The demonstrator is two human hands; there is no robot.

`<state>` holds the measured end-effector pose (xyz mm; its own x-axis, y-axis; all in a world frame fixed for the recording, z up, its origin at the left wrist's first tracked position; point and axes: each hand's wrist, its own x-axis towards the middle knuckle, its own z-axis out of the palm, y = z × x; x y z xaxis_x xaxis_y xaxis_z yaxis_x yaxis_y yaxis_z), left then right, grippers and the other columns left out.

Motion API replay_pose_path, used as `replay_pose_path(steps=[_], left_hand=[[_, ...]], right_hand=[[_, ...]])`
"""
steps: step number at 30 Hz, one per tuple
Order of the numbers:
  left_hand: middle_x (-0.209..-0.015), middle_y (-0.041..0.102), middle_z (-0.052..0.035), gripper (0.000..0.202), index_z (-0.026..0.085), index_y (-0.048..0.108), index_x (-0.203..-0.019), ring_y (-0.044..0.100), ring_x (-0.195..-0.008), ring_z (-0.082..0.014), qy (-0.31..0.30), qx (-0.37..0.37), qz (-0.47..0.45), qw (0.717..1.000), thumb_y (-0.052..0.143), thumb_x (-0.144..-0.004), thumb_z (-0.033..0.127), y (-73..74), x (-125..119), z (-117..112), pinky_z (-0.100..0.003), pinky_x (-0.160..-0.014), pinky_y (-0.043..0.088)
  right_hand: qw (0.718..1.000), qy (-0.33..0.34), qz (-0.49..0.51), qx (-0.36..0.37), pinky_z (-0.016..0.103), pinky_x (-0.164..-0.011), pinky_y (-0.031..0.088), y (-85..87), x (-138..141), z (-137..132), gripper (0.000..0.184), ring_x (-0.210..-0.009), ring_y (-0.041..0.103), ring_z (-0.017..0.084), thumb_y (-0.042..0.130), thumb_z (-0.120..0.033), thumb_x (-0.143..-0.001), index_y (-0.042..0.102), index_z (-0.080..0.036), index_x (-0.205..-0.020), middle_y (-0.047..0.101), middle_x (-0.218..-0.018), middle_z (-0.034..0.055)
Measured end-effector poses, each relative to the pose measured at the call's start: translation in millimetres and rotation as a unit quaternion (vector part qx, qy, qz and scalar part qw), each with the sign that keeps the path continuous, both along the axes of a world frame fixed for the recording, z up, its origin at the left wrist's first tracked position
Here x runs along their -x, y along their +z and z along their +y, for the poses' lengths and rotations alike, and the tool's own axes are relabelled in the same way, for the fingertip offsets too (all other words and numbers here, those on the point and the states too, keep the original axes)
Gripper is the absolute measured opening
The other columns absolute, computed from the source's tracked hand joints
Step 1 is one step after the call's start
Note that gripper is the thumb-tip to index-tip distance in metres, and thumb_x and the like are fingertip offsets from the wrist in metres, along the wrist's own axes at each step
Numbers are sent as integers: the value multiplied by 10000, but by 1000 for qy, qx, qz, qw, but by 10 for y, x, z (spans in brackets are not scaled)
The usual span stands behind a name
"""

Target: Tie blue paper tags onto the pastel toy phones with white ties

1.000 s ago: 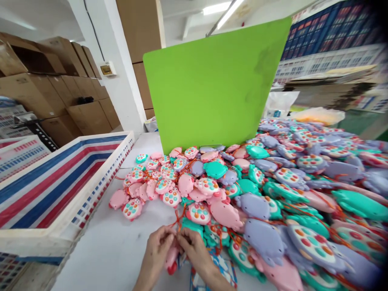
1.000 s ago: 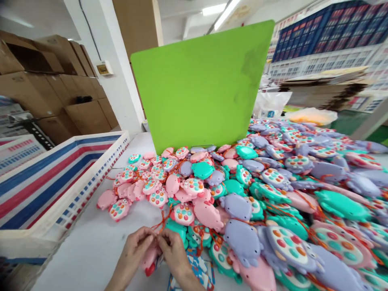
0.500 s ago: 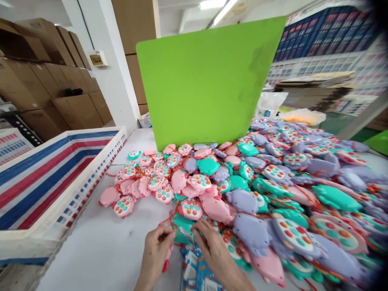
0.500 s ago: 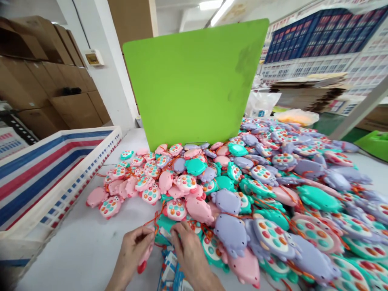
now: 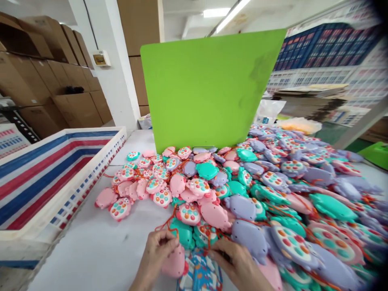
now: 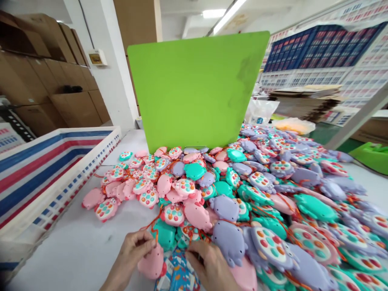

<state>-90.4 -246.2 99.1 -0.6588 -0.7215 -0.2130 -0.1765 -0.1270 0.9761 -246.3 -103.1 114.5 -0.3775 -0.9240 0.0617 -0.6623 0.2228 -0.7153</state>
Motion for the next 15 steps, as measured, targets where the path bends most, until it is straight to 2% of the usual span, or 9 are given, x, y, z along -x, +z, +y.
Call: replay_pose_path(steps=[3, 6, 10, 12, 15], left_hand=[[-442, 495, 15, 273, 133, 567, -498, 421, -453, -96, -9, -31, 21, 999, 658, -601, 369, 4, 6, 18, -204, -470, 314], [-447, 491, 17, 276, 139, 555, -495, 416, -465, -98, -1, -52, 29, 998, 656, -605, 371, 24, 23, 13, -205, -481, 314], [-478, 494, 9, 292, 152, 551, -500, 426, -503, -117, 7, 22, 2, 1000, 644, -618, 403, 60, 32, 9, -211, -491, 326], [-492, 498, 4, 315, 161, 547, -509, 436, -513, -129, -25, 64, -7, 998, 617, -642, 438, 57, 41, 35, -216, -497, 340], [-485, 476, 9, 339, 170, 534, -516, 425, -501, -132, -94, 95, -27, 991, 582, -671, 468, 35, 93, 102, -219, -489, 346]], right_hand=[[1000, -13, 5, 18, 201, -468, 372, 35, 80, 98, 204, -497, 556, 147, 505, -276, -777, 628, -208, -629, 627, -559, -5], [998, -28, -3, 57, 199, -542, 419, 84, 105, 170, 150, -580, 602, 163, 526, -255, -764, 656, -236, -693, 671, -650, 1], [999, -29, 15, 24, 188, -465, 365, 126, 156, 195, 183, -491, 554, 132, 515, -209, -765, 647, -236, -641, 625, -552, -27], [999, -44, 28, 2, 187, -428, 317, 148, 166, 183, 213, -445, 506, 112, 497, -190, -773, 622, -219, -604, 581, -499, -39], [999, -47, 20, 15, 182, -456, 322, 192, 86, 112, 231, -483, 508, 109, 459, -185, -807, 613, -202, -636, 583, -535, -29]])
